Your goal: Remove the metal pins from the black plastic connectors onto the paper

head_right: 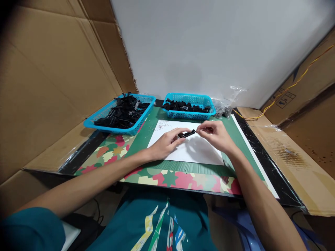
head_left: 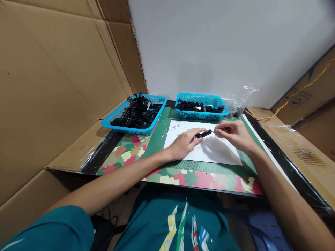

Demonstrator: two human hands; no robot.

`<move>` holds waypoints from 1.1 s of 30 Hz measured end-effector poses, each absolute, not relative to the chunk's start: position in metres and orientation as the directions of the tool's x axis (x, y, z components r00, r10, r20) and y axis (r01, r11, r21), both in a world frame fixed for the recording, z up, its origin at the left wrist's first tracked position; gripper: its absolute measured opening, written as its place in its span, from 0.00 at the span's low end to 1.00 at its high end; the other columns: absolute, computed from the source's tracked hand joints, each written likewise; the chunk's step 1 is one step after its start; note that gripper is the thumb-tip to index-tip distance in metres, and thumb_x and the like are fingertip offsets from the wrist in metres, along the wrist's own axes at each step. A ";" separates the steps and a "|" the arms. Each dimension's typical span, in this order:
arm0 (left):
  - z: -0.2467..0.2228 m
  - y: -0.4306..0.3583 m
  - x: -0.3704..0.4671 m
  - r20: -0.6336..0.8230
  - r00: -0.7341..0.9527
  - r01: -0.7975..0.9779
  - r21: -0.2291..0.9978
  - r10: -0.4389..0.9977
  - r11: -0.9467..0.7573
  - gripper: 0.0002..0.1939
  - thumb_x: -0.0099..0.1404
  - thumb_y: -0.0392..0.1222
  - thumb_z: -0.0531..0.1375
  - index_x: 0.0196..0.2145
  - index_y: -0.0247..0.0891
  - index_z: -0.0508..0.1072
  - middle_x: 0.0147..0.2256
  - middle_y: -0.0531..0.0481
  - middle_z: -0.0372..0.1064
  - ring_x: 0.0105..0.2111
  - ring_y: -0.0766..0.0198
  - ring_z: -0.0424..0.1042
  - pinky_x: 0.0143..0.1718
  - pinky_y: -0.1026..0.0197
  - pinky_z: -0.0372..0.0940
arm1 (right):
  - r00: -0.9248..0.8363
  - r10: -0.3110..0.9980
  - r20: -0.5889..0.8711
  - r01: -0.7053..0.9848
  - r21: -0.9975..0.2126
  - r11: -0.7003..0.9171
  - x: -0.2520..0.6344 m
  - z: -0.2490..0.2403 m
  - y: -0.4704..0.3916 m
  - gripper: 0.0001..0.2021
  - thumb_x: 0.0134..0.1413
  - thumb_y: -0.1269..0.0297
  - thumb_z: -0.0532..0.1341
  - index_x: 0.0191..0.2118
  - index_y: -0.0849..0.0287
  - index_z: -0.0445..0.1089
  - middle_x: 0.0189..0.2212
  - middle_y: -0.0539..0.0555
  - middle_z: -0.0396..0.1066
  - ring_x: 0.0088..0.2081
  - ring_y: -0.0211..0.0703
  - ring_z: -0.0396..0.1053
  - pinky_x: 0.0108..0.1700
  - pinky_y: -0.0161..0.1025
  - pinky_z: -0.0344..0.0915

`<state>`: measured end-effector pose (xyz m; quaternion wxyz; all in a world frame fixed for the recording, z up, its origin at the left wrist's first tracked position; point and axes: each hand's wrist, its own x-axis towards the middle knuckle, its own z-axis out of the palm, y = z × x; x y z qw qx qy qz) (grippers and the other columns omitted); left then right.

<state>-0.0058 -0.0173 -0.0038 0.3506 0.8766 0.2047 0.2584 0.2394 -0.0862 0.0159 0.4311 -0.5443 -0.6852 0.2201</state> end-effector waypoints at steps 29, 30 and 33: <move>-0.005 -0.019 -0.002 0.102 0.779 0.333 0.768 0.619 -0.546 0.18 0.73 0.52 0.61 0.52 0.40 0.83 0.34 0.48 0.83 0.34 0.57 0.80 0.39 0.56 0.66 | -0.205 0.956 0.210 0.691 -0.661 0.293 0.234 0.008 -0.082 0.12 0.60 0.62 0.63 0.32 0.60 0.83 0.30 0.56 0.80 0.30 0.44 0.70 0.33 0.41 0.62; -0.005 -0.019 -0.002 0.104 0.781 0.329 0.769 0.616 -0.548 0.18 0.73 0.52 0.61 0.51 0.40 0.83 0.34 0.48 0.83 0.33 0.57 0.80 0.39 0.56 0.66 | -0.215 0.955 0.206 0.693 -0.657 0.297 0.234 0.008 -0.082 0.12 0.60 0.62 0.63 0.32 0.60 0.83 0.30 0.56 0.80 0.30 0.44 0.70 0.33 0.41 0.62; -0.004 -0.019 -0.002 0.096 0.785 0.332 0.768 0.611 -0.547 0.18 0.74 0.52 0.61 0.52 0.40 0.83 0.35 0.47 0.83 0.33 0.57 0.80 0.38 0.57 0.66 | -0.226 0.952 0.208 0.707 -0.637 0.307 0.233 0.005 -0.080 0.12 0.60 0.65 0.62 0.33 0.60 0.83 0.30 0.56 0.80 0.30 0.43 0.70 0.34 0.41 0.62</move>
